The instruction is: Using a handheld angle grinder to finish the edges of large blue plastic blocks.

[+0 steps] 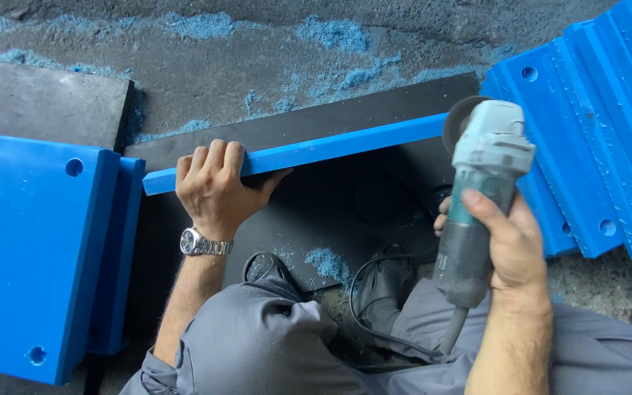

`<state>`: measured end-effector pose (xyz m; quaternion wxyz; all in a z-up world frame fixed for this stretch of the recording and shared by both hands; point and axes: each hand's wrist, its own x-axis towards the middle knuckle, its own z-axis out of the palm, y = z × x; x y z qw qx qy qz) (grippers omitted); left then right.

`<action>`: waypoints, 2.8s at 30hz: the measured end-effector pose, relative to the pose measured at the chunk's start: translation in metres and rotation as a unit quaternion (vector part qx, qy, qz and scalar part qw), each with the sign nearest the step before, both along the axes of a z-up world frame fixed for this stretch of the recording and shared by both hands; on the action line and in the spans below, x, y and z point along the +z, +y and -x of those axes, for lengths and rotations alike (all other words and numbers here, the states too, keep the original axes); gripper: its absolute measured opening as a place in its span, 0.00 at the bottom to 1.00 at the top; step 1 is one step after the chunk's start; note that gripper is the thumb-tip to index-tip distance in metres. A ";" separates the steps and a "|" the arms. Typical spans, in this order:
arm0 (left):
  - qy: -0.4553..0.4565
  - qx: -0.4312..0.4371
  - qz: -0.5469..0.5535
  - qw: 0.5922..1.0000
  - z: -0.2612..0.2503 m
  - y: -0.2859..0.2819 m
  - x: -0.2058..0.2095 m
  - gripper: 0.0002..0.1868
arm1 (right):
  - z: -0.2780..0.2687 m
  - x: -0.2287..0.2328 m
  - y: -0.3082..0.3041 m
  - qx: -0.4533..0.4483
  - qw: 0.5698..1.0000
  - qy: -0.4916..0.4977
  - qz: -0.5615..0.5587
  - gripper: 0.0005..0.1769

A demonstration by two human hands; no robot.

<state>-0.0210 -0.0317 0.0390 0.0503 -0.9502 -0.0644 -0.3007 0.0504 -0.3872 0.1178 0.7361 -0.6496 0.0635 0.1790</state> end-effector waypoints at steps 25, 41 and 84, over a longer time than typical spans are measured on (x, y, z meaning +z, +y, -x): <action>-0.005 -0.011 -0.006 1.000 -0.003 0.008 -0.004 0.38 | -0.012 -0.004 -0.036 -0.044 0.997 -0.052 -0.035 0.28; -0.081 0.048 0.150 0.984 0.042 0.057 0.001 0.36 | 0.016 0.001 0.053 0.083 0.996 0.018 -0.026 0.29; -0.146 0.004 0.469 0.871 0.023 0.046 -0.060 0.34 | 0.048 0.019 0.178 0.263 0.959 0.008 0.105 0.30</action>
